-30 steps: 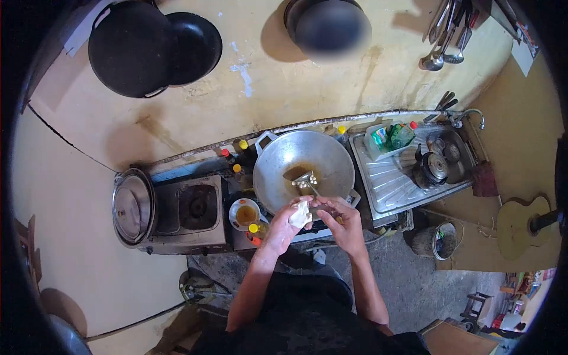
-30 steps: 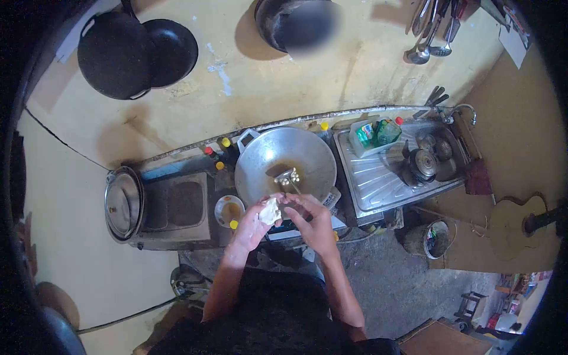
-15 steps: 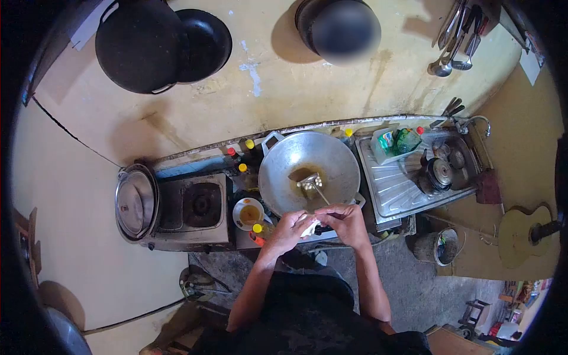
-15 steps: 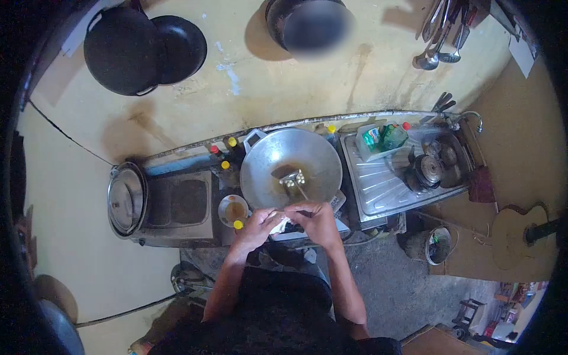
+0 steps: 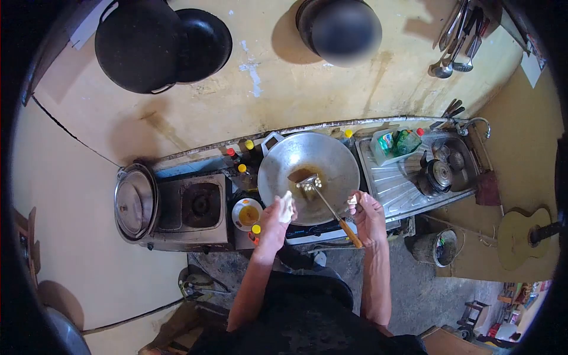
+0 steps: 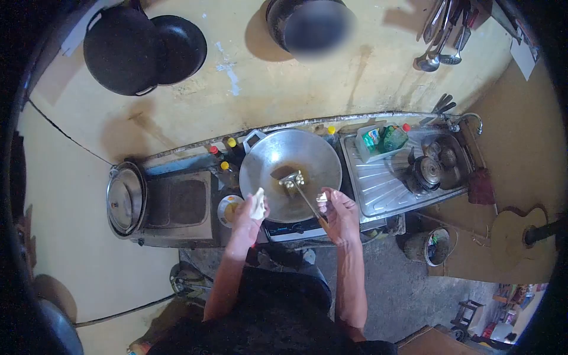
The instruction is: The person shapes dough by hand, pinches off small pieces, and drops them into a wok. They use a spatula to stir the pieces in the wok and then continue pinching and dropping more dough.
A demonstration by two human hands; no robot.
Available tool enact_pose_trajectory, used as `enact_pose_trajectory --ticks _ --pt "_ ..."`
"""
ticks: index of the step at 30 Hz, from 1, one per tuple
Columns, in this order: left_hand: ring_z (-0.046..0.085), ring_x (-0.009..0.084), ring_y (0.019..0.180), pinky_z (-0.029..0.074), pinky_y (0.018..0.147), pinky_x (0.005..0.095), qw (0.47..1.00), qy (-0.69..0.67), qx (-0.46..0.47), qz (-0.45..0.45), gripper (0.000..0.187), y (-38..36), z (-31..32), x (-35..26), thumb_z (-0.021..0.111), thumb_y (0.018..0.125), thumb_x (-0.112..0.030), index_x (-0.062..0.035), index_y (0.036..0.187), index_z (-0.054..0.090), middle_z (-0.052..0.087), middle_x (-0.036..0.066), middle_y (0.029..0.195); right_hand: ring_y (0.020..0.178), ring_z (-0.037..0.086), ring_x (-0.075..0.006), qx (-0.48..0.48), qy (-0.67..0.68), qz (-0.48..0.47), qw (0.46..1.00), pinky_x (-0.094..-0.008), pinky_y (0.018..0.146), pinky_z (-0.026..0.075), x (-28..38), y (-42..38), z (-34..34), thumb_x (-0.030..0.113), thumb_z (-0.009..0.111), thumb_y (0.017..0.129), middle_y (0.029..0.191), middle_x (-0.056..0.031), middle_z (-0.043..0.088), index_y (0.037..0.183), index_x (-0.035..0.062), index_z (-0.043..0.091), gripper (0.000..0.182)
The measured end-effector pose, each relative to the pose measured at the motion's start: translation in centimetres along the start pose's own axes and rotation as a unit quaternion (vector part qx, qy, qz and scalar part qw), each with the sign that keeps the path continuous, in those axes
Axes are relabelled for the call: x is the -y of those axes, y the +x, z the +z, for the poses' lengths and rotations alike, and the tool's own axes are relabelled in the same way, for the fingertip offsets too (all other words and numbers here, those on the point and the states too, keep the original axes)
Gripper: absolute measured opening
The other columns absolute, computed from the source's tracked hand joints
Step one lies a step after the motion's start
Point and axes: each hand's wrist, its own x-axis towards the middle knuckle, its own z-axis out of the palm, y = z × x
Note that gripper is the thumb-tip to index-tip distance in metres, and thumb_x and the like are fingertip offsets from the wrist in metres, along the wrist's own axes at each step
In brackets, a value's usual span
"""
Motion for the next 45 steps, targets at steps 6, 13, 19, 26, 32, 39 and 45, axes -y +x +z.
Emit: enact_pose_trajectory --ticks 6,13,19,26,32,39,45 --pt "0.06 0.0265 0.109 0.045 0.1 0.0419 0.97 -0.233 0.075 -0.006 0.057 0.4 2.0 -0.8 0.039 0.102 -0.045 0.0057 0.125 0.054 0.064 0.016 0.114 0.091 0.067 -0.015 0.123 -0.27 -0.003 0.955 -0.0294 0.08 0.053 -2.9 -3.9 4.6 0.009 0.067 0.091 0.105 -0.0075 0.073 0.115 0.0028 0.07 0.025" --pt "0.058 0.0284 0.108 0.042 0.105 0.041 0.967 -0.249 0.057 0.019 0.065 -0.5 4.9 -1.3 0.036 0.098 -0.049 0.0076 0.125 0.052 0.062 0.018 0.111 0.125 0.051 -0.033 0.166 -0.631 -0.27 0.708 -0.0448 0.098 0.041 -5.7 -6.4 7.4 -0.011 0.057 0.065 0.138 -0.0126 0.054 0.135 0.0113 0.058 0.074" --pt "0.055 0.0304 0.107 0.043 0.102 0.0419 0.941 -0.329 0.068 0.024 0.066 0.1 3.9 -1.2 0.032 0.101 -0.05 0.0074 0.129 0.049 0.059 0.017 0.115 0.138 0.042 -0.0371 0.208 -0.632 -0.267 0.697 -0.048 0.106 0.035 -5.6 -7.6 7.7 -0.013 0.054 0.063 0.143 -0.0121 0.053 0.137 0.0063 0.055 0.076" --pt "0.055 0.0311 0.109 0.042 0.104 0.0428 0.916 -0.376 0.136 0.028 0.066 1.4 2.4 0.7 0.041 0.097 -0.048 0.0103 0.128 0.049 0.058 0.019 0.119 0.141 0.04 -0.0338 0.237 -0.584 -0.265 0.73 -0.0496 0.111 0.03 -6.6 -6.7 8.0 -0.01 0.054 0.064 0.146 -0.0139 0.05 0.141 0.0052 0.05 0.079" --pt "0.053 0.0321 0.109 0.043 0.101 0.0421 0.935 -0.344 0.081 0.023 0.069 -0.4 3.7 -0.7 0.039 0.098 -0.05 0.0108 0.13 0.047 0.056 0.02 0.118 0.143 0.038 -0.0335 0.188 -0.625 -0.272 0.708 -0.0499 0.113 0.027 -6.5 -5.5 6.9 -0.009 0.053 0.063 0.149 -0.0152 0.047 0.142 0.0033 0.049 0.08" --pt "0.055 0.0321 0.111 0.043 0.104 0.0426 0.913 -0.385 0.129 0.022 0.07 0.4 2.9 -0.5 0.039 0.096 -0.051 0.0101 0.129 0.048 0.058 0.02 0.119 0.143 0.037 -0.0344 0.238 -0.602 -0.258 0.717 -0.05 0.114 0.026 -6.5 -6.1 6.9 -0.01 0.053 0.065 0.15 -0.016 0.045 0.142 0.0021 0.048 0.078" --pt "0.055 0.0325 0.111 0.043 0.103 0.0432 0.912 -0.387 0.136 0.007 0.07 0.0 3.2 0.1 0.037 0.096 -0.051 0.0095 0.13 0.048 0.058 0.021 0.12 0.142 0.037 -0.0359 0.252 -0.611 -0.283 0.695 -0.0511 0.112 0.027 -6.3 -5.9 8.6 -0.01 0.054 0.067 0.149 -0.0147 0.047 0.141 0.0043 0.05 0.075"
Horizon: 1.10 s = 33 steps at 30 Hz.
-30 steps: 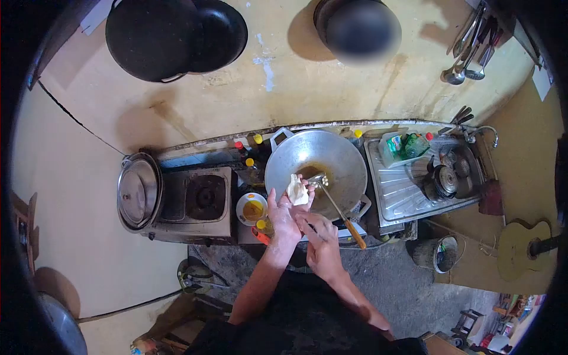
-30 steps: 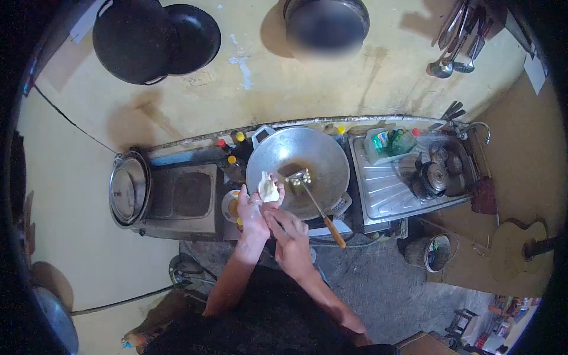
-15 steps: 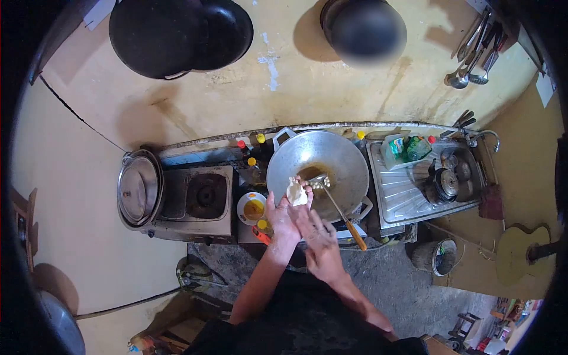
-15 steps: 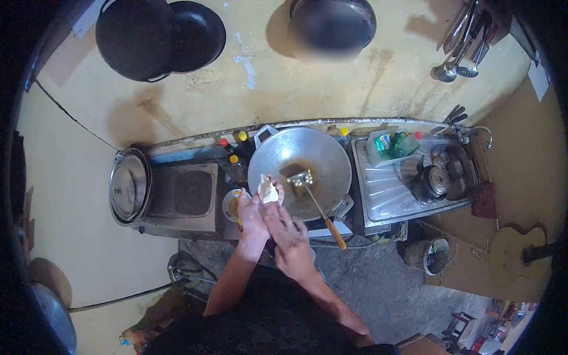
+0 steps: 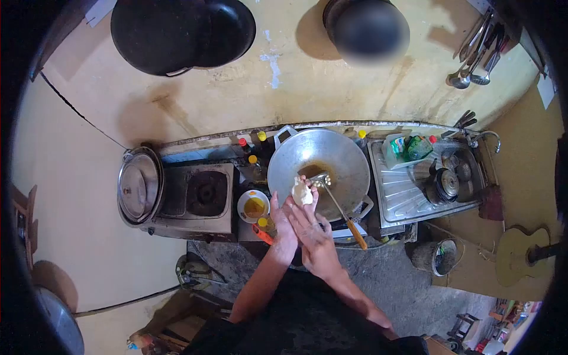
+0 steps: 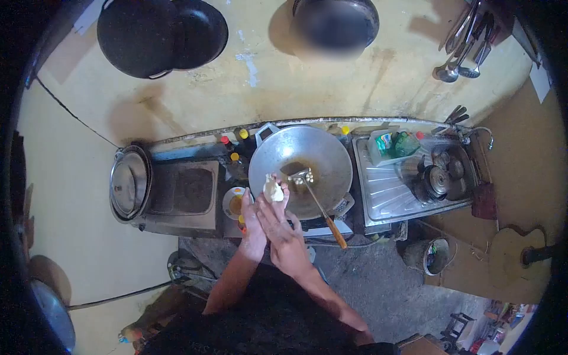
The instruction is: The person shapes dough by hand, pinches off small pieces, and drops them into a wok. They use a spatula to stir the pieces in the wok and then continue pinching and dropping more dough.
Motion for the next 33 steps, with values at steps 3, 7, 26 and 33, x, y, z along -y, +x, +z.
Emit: enact_pose_trajectory --ticks 3,7,26,33 --pt "0.055 0.0321 0.111 0.043 0.103 0.0432 1.0 0.009 -0.016 0.015 0.071 0.1 0.3 -0.5 0.036 0.096 -0.053 0.0087 0.129 0.049 0.058 0.02 0.12 0.141 0.039 -0.0362 -0.011 -0.058 0.016 0.998 -0.052 0.109 0.03 -0.8 -1.3 -0.2 -0.009 0.057 0.067 0.15 -0.0133 0.046 0.142 0.006 0.049 0.077" --pt "0.055 0.0315 0.11 0.043 0.103 0.0452 1.0 -0.006 -0.013 0.007 0.07 -0.7 0.2 -0.9 0.036 0.097 -0.051 0.0091 0.129 0.048 0.057 0.02 0.12 0.141 0.039 -0.0373 -0.026 -0.065 0.024 0.997 -0.0532 0.11 0.03 -1.6 -1.2 0.1 -0.008 0.058 0.065 0.148 -0.0133 0.048 0.143 0.0074 0.048 0.081" --pt "0.054 0.0289 0.106 0.045 0.1 0.0386 0.996 0.065 -0.063 0.021 0.062 -1.4 1.3 -0.5 0.037 0.099 -0.046 0.0066 0.13 0.047 0.056 0.015 0.114 0.101 0.066 -0.0303 -0.115 0.12 0.071 0.984 -0.0379 0.087 0.052 -1.5 -0.7 0.0 -0.001 0.072 0.08 0.108 -0.013 0.07 0.103 0.0014 0.07 0.024" --pt "0.056 0.0268 0.101 0.046 0.096 0.0377 0.991 0.117 -0.069 -0.002 0.058 -1.4 1.2 -0.4 0.041 0.098 -0.044 0.0045 0.128 0.051 0.059 0.013 0.107 0.092 0.067 -0.0224 -0.068 0.211 0.139 0.965 -0.0324 0.083 0.052 -1.9 -0.8 -1.1 -0.005 0.071 0.081 0.105 -0.0128 0.069 0.102 -0.0001 0.07 0.021"
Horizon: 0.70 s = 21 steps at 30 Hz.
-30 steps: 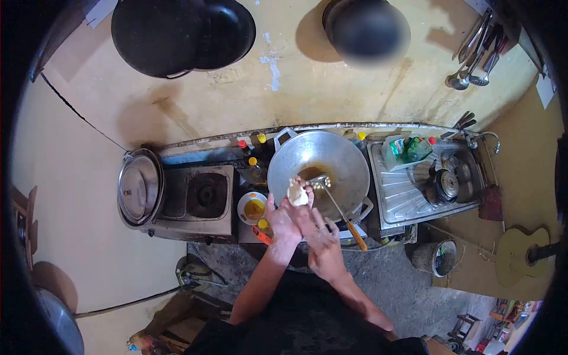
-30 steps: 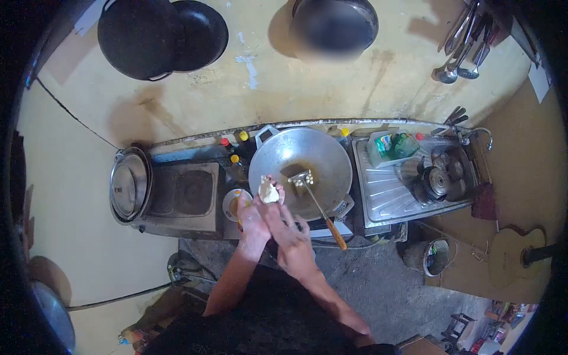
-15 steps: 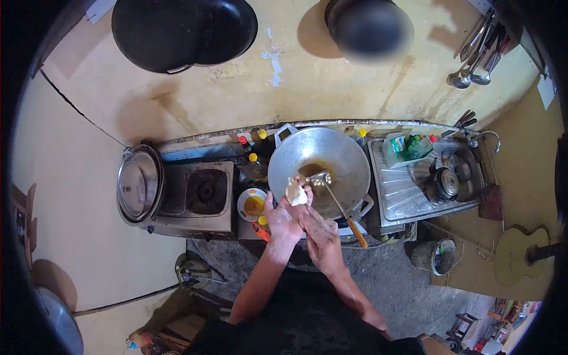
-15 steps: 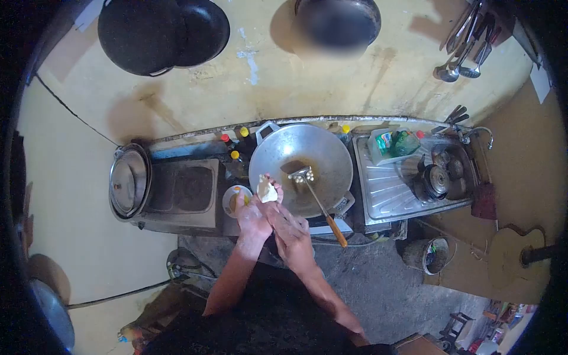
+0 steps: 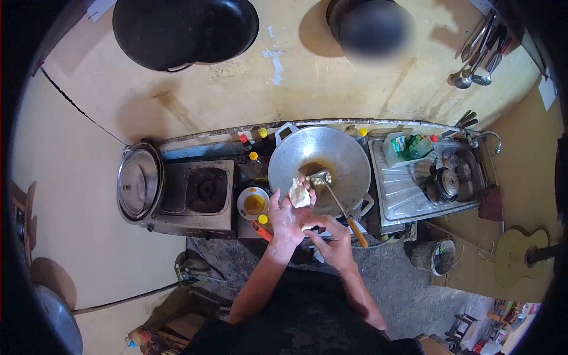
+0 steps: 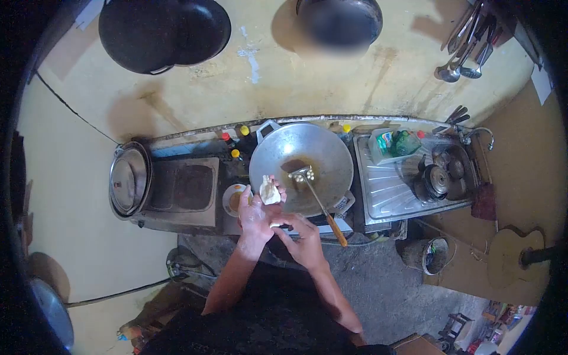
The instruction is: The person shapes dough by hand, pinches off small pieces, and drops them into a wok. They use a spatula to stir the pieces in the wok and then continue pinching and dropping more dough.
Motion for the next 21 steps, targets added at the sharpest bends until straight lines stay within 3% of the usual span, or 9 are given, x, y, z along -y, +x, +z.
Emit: enact_pose_trajectory --ticks 5,7,10,11,14,21 --pt "0.06 0.0229 0.103 0.047 0.096 0.0369 0.98 0.192 0.04 -0.013 0.041 0.2 -0.8 0.1 0.048 0.098 -0.029 0.0011 0.124 0.056 0.063 0.01 0.111 0.093 0.065 -0.0155 -0.148 0.176 0.041 0.972 -0.0291 0.078 0.054 -1.4 0.9 -0.9 -0.01 0.067 0.086 0.099 -0.0073 0.066 0.101 -0.0046 0.071 0.017" --pt "0.06 0.0211 0.109 0.047 0.096 0.0365 0.968 0.249 0.042 -0.012 0.036 -0.6 -0.8 0.7 0.051 0.096 -0.02 0.0009 0.125 0.057 0.063 0.01 0.119 0.094 0.065 -0.015 -0.148 0.199 0.029 0.968 -0.0286 0.078 0.055 -1.2 1.7 -1.7 -0.01 0.066 0.086 0.1 -0.0075 0.066 0.103 -0.004 0.071 0.018" --pt "0.061 0.0174 0.108 0.048 0.095 0.0336 0.935 0.35 0.045 -0.038 0.036 -0.9 -0.6 1.3 0.051 0.097 -0.018 0.0013 0.126 0.057 0.064 0.009 0.117 0.087 0.067 -0.014 -0.139 0.209 0.042 0.967 -0.0279 0.076 0.056 -0.5 2.6 -2.4 -0.009 0.067 0.086 0.097 -0.0086 0.068 0.104 -0.0035 0.071 0.019" --pt "0.062 0.0127 0.1 0.05 0.09 0.0297 0.888 0.453 0.071 -0.039 0.035 -0.8 -0.8 1.0 0.054 0.098 -0.017 0.0016 0.127 0.057 0.066 0.007 0.111 0.085 0.067 -0.0137 -0.13 0.205 0.058 0.968 -0.0277 0.074 0.056 -0.6 2.6 -2.7 -0.009 0.067 0.086 0.096 -0.0086 0.069 0.104 -0.0034 0.072 0.019" --pt "0.062 0.0092 0.091 0.051 0.083 0.026 0.835 0.535 0.128 -0.003 0.034 -1.7 0.6 1.1 0.059 0.098 -0.015 0.0018 0.127 0.057 0.066 0.004 0.104 0.078 0.067 -0.0128 -0.115 0.148 0.081 0.979 -0.0269 0.071 0.055 -1.7 2.3 -3.4 -0.007 0.069 0.086 0.092 -0.0085 0.07 0.103 -0.0032 0.072 0.018" --pt "0.063 0.0081 0.079 0.051 0.071 0.023 0.797 0.588 0.129 0.047 0.026 -2.1 1.0 1.1 0.06 0.099 -0.016 0.0042 0.116 0.063 0.068 0.003 0.092 0.079 0.067 -0.0123 -0.108 0.168 0.069 0.977 -0.0265 0.073 0.055 -2.1 1.9 -3.3 -0.006 0.07 0.085 0.092 -0.0081 0.072 0.098 -0.0034 0.073 0.013"
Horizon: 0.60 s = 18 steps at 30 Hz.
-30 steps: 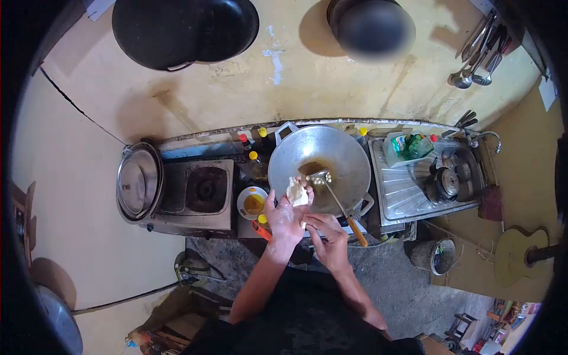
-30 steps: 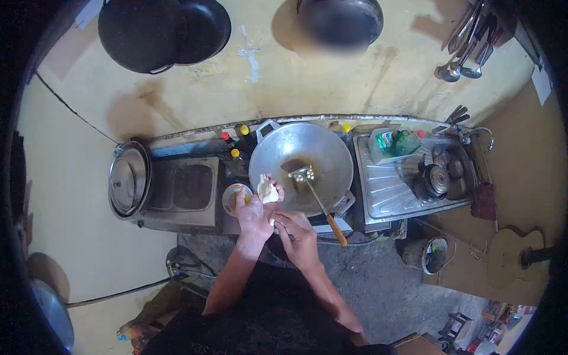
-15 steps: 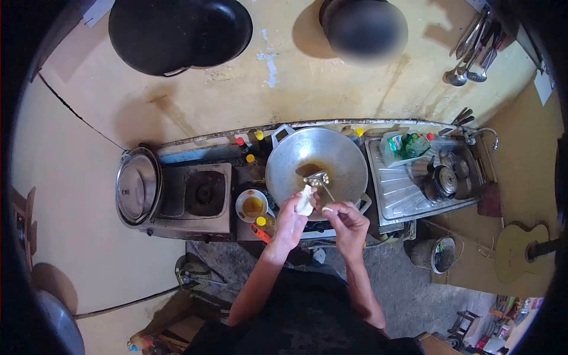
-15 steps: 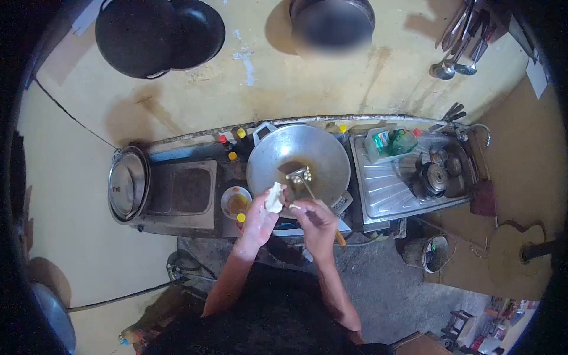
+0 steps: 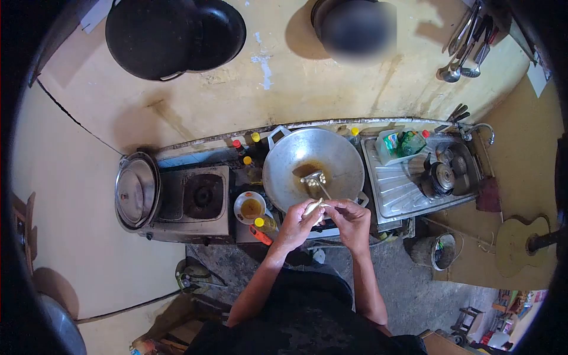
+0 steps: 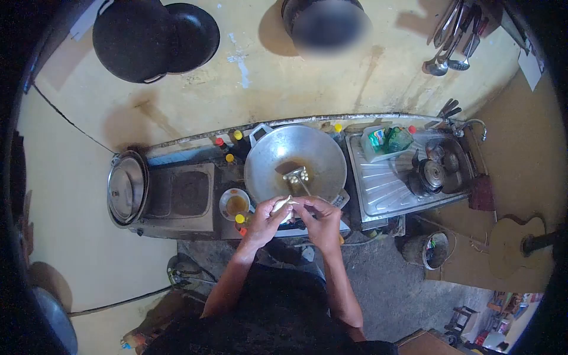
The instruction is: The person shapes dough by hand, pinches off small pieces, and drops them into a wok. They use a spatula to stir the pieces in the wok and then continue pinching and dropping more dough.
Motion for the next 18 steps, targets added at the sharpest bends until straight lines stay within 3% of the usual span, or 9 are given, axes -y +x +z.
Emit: enact_pose_trajectory --ticks 3,6,12,15,18 --pt "0.063 0.0081 0.075 0.051 0.068 0.0229 0.998 0.055 -0.02 0.01 0.023 -0.2 -0.3 0.6 0.06 0.099 -0.016 0.0041 0.108 0.064 0.068 0.003 0.088 0.081 0.068 -0.0129 0.009 -0.006 0.006 1.0 -0.0269 0.076 0.055 0.9 -0.2 0.2 -0.006 0.069 0.086 0.092 -0.0081 0.072 0.1 -0.0032 0.072 0.015" --pt "0.063 0.0081 0.073 0.051 0.066 0.0234 0.999 0.023 -0.048 -0.008 0.021 -0.4 -0.1 0.0 0.059 0.099 -0.016 0.0037 0.103 0.065 0.067 0.003 0.085 0.085 0.068 -0.0136 0.024 0.033 -0.003 0.999 -0.0271 0.077 0.055 0.4 -0.2 -0.2 -0.006 0.069 0.086 0.093 -0.0081 0.071 0.104 -0.003 0.07 0.018" --pt "0.063 0.009 0.073 0.05 0.066 0.0232 0.999 -0.044 -0.021 -0.017 0.019 -0.6 -0.4 0.2 0.059 0.099 -0.014 0.0033 0.105 0.064 0.067 0.004 0.083 0.089 0.067 -0.0141 0.07 0.024 -0.018 0.997 -0.0271 0.077 0.054 0.8 -0.1 -0.3 -0.007 0.069 0.086 0.1 -0.0083 0.067 0.106 -0.003 0.07 0.021" --pt "0.059 0.0079 0.071 0.047 0.064 0.0234 0.993 -0.048 -0.107 0.012 0.023 -1.6 1.2 -1.1 0.058 0.1 -0.018 0.0038 0.102 0.063 0.063 0.002 0.081 0.089 0.067 -0.014 0.077 -0.046 -0.038 0.995 -0.027 0.077 0.054 1.0 -0.1 -0.4 -0.007 0.069 0.085 0.101 -0.0084 0.067 0.106 -0.0034 0.069 0.021" --pt "0.06 0.0088 0.07 0.048 0.063 0.0242 0.996 -0.084 -0.014 -0.02 0.024 -0.8 -0.4 0.3 0.057 0.101 -0.019 0.0041 0.1 0.063 0.063 0.003 0.08 0.086 0.067 -0.0136 0.061 -0.037 -0.019 0.997 -0.0268 0.076 0.054 0.3 -0.2 -0.5 -0.006 0.07 0.085 0.097 -0.0076 0.068 0.104 -0.0029 0.07 0.019"
